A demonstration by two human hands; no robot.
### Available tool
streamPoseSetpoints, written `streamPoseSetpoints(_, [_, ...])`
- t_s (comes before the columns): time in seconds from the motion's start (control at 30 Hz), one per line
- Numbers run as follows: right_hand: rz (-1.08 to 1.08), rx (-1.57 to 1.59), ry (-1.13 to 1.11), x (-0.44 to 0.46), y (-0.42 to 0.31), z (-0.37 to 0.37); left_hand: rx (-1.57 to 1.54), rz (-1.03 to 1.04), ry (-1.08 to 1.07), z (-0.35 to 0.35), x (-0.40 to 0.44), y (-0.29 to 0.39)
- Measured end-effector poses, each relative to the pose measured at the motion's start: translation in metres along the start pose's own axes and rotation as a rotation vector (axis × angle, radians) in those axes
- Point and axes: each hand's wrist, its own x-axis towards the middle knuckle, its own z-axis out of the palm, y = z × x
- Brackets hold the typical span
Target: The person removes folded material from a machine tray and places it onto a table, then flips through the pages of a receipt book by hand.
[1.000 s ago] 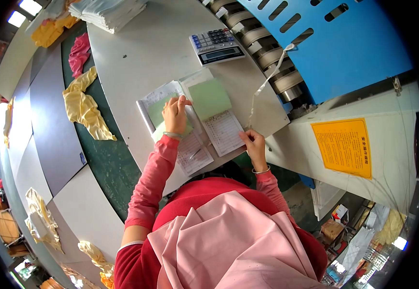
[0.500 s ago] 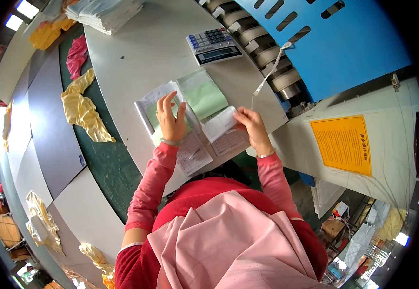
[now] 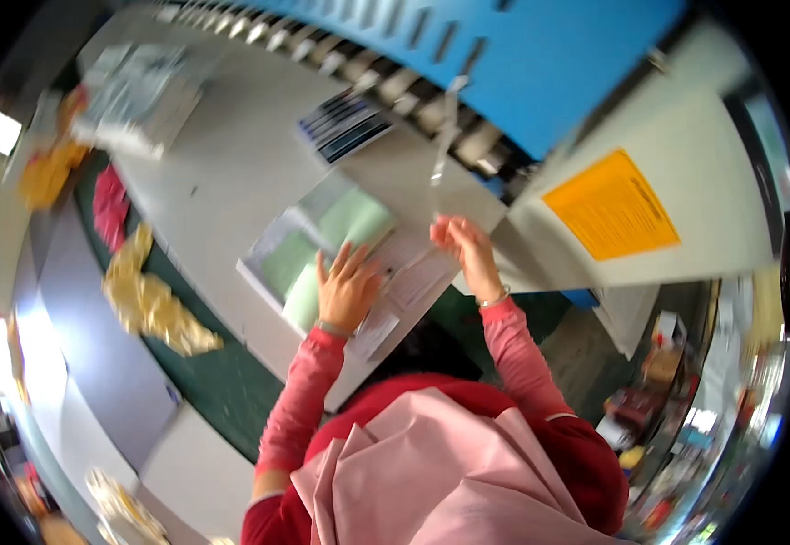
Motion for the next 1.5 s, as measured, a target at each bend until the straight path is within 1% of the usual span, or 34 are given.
streamPoseSetpoints(0.03, [-0.018, 0.046, 0.086, -0.016, 0.007, -0.014, 0.002, 0.006, -0.010, 0.004, 0.000, -0.004])
streamPoseSetpoints(0.1, [-0.039, 0.001, 0.179, -0.054, 0.017, -0.048, 0.064, 0.031, -0.051, 0.005, 0.002, -0.005])
streamPoseSetpoints(0.17, [-0.055, 0.075, 0.302, -0.097, 0.023, -0.073, -0.024, 0.059, -0.058, -0.004, 0.012, 0.009])
streamPoseSetpoints(0.2, [-0.024, 0.078, 0.371, -0.120, 0.026, -0.086, -0.066, 0.092, -0.057, -0.006, 0.016, 0.022])
streamPoseSetpoints(0.23, [0.009, 0.085, 0.420, -0.140, 0.031, -0.099, -0.098, 0.113, -0.049, -0.007, 0.020, 0.036])
streamPoseSetpoints(0.3, [0.049, 0.077, 0.517, -0.176, 0.049, -0.130, -0.154, 0.241, -0.027, 0.001, 0.024, 0.074])
streamPoseSetpoints(0.37, [0.037, 0.114, 0.594, -0.212, 0.058, -0.163, -0.282, 0.339, -0.078, 0.014, 0.027, 0.131])
streamPoseSetpoints(0.4, [0.022, 0.133, 0.637, -0.231, 0.061, -0.180, -0.339, 0.429, -0.073, 0.022, 0.025, 0.167])
streamPoseSetpoints(0.43, [0.007, 0.152, 0.680, -0.250, 0.063, -0.199, -0.432, 0.471, -0.139, 0.032, 0.021, 0.202])
streamPoseSetpoints(0.5, [-0.028, 0.195, 0.724, -0.289, 0.072, -0.240, -0.573, 0.583, -0.281, 0.076, 0.006, 0.264])
streamPoseSetpoints(0.6, [-0.102, 0.224, 0.843, -0.357, 0.092, -0.316, -0.717, 0.718, -0.596, 0.168, -0.028, 0.351])
streamPoseSetpoints(0.63, [-0.085, 0.206, 0.902, -0.384, 0.098, -0.346, -0.770, 0.799, -0.716, 0.197, -0.038, 0.380])
streamPoseSetpoints(0.7, [-0.025, 0.189, 1.004, -0.435, 0.111, -0.386, -0.712, 0.936, -0.952, 0.226, -0.056, 0.444])
streamPoseSetpoints(0.73, [-0.007, 0.162, 1.059, -0.459, 0.113, -0.408, -0.691, 1.022, -1.031, 0.242, -0.063, 0.471])
streamPoseSetpoints(0.83, [-0.042, 0.165, 1.219, -0.526, 0.093, -0.454, -0.649, 1.130, -1.205, 0.268, -0.077, 0.550])
streamPoseSetpoints(0.87, [-0.088, 0.194, 1.253, -0.544, 0.085, -0.466, -0.603, 1.171, -1.258, 0.276, -0.078, 0.572])
streamPoseSetpoints(0.97, [-0.219, 0.249, 1.383, -0.581, 0.071, -0.499, -0.579, 1.301, -1.277, 0.320, -0.082, 0.622])
streamPoseSetpoints(1.1, [-0.276, 0.279, 1.550, -0.602, 0.076, -0.539, -0.272, 1.455, -1.354, 0.386, -0.070, 0.683])
streamPoseSetpoints(1.13, [-0.222, 0.221, 1.584, -0.605, 0.081, -0.550, -0.183, 1.439, -1.413, 0.402, -0.067, 0.700])
streamPoseSetpoints(1.23, [-0.111, 0.191, 1.599, -0.614, 0.093, -0.587, -0.059, 1.475, -1.448, 0.460, -0.058, 0.752])
streamPoseSetpoints(1.27, [-0.107, 0.174, 1.612, -0.619, 0.101, -0.603, -0.073, 1.467, -1.480, 0.486, -0.056, 0.768])
streamPoseSetpoints(1.37, [0.147, 0.086, 1.711, -0.646, 0.144, -0.659, 0.141, 1.526, -1.462, 0.544, -0.054, 0.839])
streamPoseSetpoints(1.4, [0.221, 0.034, 1.746, -0.656, 0.145, -0.673, 0.232, 1.555, -1.423, 0.543, -0.053, 0.872])
streamPoseSetpoints(1.5, [0.144, 0.087, 1.833, -0.681, 0.117, -0.717, 0.074, 1.680, -1.292, 0.559, -0.053, 0.960])
